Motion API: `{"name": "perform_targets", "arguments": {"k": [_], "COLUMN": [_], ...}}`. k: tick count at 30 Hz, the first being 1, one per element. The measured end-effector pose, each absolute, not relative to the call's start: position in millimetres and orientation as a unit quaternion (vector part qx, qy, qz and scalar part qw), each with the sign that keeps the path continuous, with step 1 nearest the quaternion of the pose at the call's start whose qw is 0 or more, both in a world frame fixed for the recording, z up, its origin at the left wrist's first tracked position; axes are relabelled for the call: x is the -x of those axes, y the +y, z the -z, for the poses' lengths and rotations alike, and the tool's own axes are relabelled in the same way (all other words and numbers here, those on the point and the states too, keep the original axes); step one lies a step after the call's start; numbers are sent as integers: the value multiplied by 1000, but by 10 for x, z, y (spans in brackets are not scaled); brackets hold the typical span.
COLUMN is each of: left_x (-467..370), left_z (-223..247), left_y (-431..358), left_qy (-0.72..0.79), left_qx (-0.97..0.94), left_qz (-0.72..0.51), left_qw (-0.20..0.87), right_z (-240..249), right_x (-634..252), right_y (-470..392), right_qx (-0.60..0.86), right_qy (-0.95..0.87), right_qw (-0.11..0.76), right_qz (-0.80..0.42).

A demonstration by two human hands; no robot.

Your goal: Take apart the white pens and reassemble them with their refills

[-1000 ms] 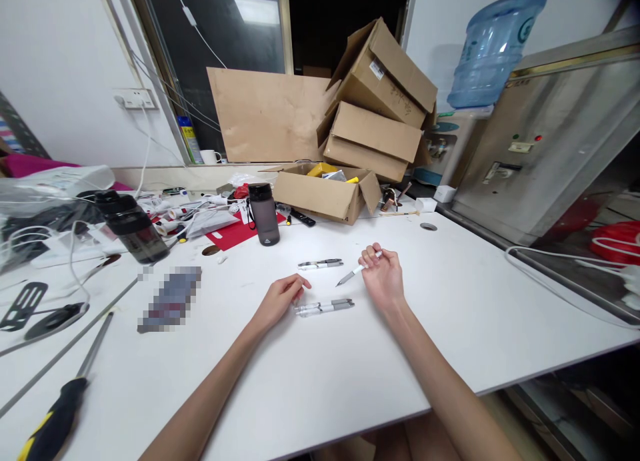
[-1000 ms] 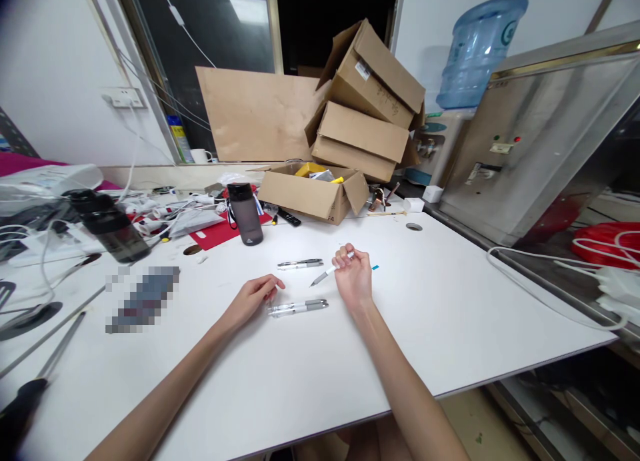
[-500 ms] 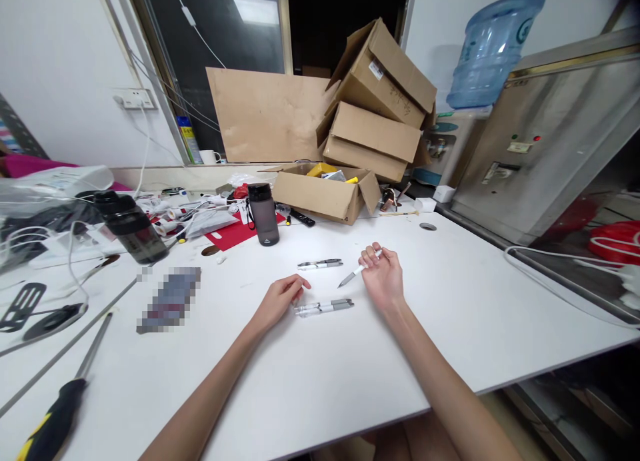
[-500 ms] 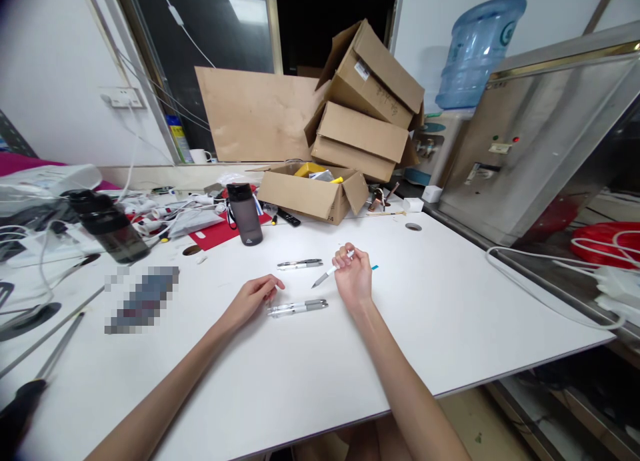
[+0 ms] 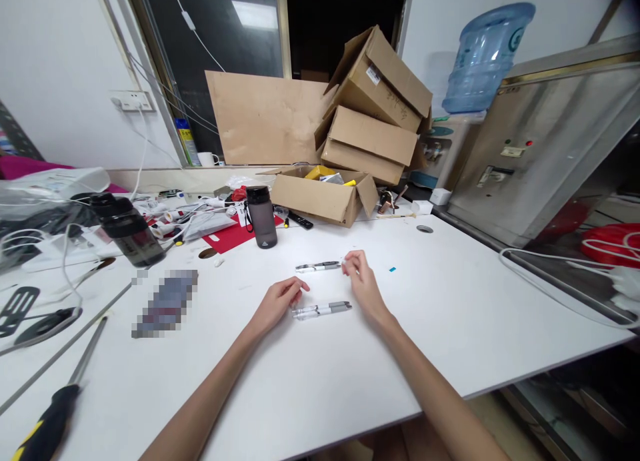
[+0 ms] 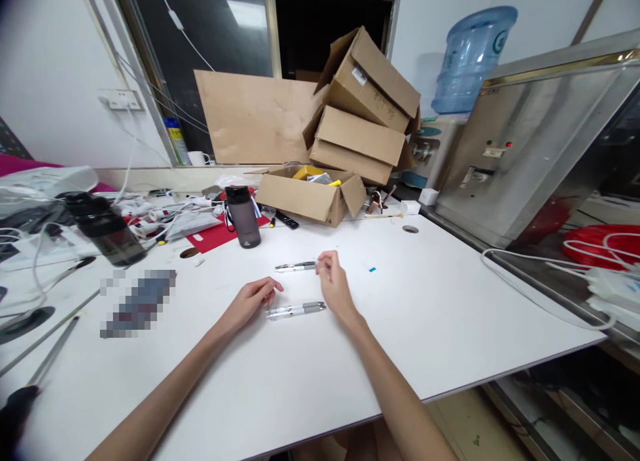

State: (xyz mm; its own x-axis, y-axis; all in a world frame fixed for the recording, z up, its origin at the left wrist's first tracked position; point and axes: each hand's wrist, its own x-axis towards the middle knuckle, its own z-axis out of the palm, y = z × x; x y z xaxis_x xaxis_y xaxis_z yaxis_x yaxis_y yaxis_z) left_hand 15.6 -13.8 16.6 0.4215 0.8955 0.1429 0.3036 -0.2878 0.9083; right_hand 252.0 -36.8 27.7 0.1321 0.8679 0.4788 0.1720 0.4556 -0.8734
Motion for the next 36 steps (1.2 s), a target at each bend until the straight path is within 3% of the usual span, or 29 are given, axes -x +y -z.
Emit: {"name": "perform_targets", "arguments": {"k": [6, 12, 18, 22, 27, 36], "left_x": [-193, -246, -269, -236, -127, -3], "left_z": [-179, -198, -208, -191, -200, -252], "left_y": [-170, -220, -242, -195, -93, -46], "left_qy": [375, 322, 307, 325, 379, 416], "left_qx": [-725, -705, -727, -718, -667, -644], "left_qz": [-365, -365, -371, -387, -429, -437], "left_qw": [448, 516, 489, 479, 476, 471], "right_z": [-312, -302, -267, -267, -256, -228], "right_x": [-2394, -2346, -2322, -2341, -2468, -2617], "right_y": [-553, -565, -571, -557, -444, -314], "right_qx": [444, 428, 406, 434, 496, 440], "right_qy": [-731, -758, -781, -775, -703, -673], "right_qw": [446, 399, 382, 394, 489, 523], "right_qz": [-265, -287, -282, -237, -141, -283]}}
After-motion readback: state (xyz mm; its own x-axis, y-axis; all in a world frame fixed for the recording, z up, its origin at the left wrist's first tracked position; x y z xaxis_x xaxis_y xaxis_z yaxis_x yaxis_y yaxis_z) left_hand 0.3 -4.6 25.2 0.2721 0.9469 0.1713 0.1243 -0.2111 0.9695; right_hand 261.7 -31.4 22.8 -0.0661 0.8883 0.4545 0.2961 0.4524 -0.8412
